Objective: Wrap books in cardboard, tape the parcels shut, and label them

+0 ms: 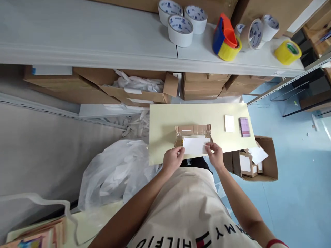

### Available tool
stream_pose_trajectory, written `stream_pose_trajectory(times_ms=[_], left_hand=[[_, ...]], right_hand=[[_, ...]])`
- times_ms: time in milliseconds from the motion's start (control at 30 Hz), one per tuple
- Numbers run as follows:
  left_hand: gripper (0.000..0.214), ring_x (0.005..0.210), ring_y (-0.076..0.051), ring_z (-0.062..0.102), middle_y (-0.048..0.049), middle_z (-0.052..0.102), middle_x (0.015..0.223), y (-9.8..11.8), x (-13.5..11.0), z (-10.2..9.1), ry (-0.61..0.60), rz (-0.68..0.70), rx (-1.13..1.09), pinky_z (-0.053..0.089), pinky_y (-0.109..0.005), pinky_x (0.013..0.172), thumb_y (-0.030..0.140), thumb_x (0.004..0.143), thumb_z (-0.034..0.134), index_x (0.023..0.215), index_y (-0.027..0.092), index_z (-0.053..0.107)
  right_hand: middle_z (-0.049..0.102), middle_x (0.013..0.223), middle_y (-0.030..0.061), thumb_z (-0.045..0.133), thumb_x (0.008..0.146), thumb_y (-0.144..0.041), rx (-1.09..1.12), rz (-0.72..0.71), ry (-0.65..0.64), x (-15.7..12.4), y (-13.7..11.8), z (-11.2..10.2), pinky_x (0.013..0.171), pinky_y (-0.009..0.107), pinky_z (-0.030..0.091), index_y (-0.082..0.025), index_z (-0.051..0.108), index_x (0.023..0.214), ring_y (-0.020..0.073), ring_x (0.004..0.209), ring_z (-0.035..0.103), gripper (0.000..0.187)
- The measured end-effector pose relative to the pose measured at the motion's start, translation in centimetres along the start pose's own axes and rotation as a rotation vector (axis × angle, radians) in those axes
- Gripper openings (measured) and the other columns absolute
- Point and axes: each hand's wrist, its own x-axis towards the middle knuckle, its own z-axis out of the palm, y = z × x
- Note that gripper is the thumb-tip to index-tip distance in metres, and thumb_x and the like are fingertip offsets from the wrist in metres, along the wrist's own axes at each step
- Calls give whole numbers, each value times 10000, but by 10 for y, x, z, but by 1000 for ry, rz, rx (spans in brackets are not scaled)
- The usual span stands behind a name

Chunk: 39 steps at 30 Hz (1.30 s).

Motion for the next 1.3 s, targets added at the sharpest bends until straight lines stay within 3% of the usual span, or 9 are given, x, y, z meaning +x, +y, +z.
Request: stream_pose_trajectory(times_ms=[167, 333, 733, 900, 967, 1033, 1133, 1200, 1300], left_hand=[[382, 705, -214, 660, -70, 733, 735, 10, 31, 1, -17, -62, 280, 356, -288, 613, 382, 910, 415, 739, 216, 714], [369, 743, -224, 670, -69, 741, 775, 17, 49, 4, -25, -121, 369, 336, -288, 585, 360, 922, 418, 746, 225, 713], [358, 830, -283, 698, -137, 744, 845, 21, 63, 3, -113, -151, 513, 467, -337, 647, 348, 902, 435, 810, 194, 744], [313, 855, -326, 699, -166, 737, 852, 20, 64, -6, -140, -158, 551, 494, -382, 681, 355, 881, 489, 839, 161, 732], [302, 921, -324, 689, -168, 739, 935, 19, 61, -9, -78, -62, 543, 505, -397, 737, 341, 885, 485, 924, 166, 728], [357, 1110, -319, 631, -174, 696, 1168, 17, 60, -7, -13, 175, 531, 488, -414, 881, 349, 886, 488, 1120, 171, 691], [611, 1394, -315, 402, -165, 455, 1506, 11, 63, 3, -58, 546, 544, 309, -455, 1127, 435, 881, 498, 1421, 150, 487], [717, 1454, -321, 307, -162, 345, 1574, 3, 69, 10, -133, 617, 583, 186, -501, 1184, 495, 884, 479, 1499, 142, 371], [761, 1472, -327, 270, -148, 305, 1592, -13, 77, 13, -164, 591, 650, 100, -545, 1198, 537, 883, 473, 1531, 172, 312]], right_hand=[[676, 755, 30, 560, 787, -418, -191, -59, -76, 41, -4, 8, 656, 312, 462, -187, 686, 920, 164, 639, 550, 295], [634, 706, 18, 533, 799, -376, -369, -135, -123, 64, -2, 14, 664, 317, 463, -184, 679, 962, 181, 641, 556, 291], [682, 1089, 98, 568, 887, -331, -775, -210, -211, 66, -5, 23, 697, 359, 490, -260, 680, 1094, 279, 974, 637, 246], [632, 1086, 128, 553, 920, -404, -863, -228, -217, 63, -7, 15, 735, 392, 492, -284, 670, 1188, 295, 969, 615, 315], [618, 1117, 159, 510, 940, -429, -874, -314, -168, 61, -5, 10, 797, 432, 489, -254, 644, 1250, 317, 1009, 592, 380], [572, 1273, 195, 453, 962, -450, -902, -450, -138, 58, -2, 9, 904, 475, 457, -217, 559, 1363, 348, 1152, 537, 476], [410, 1520, 187, 370, 980, -485, -1000, -660, -244, 55, 6, 14, 1075, 491, 339, -164, 359, 1509, 344, 1395, 357, 619], [355, 1568, 171, 330, 981, -516, -1083, -713, -330, 57, 13, 17, 1130, 507, 259, -149, 281, 1541, 325, 1449, 295, 671], [343, 1575, 163, 328, 971, -554, -1176, -682, -311, 59, 21, 12, 1154, 588, 148, -164, 264, 1548, 347, 1462, 272, 700]])
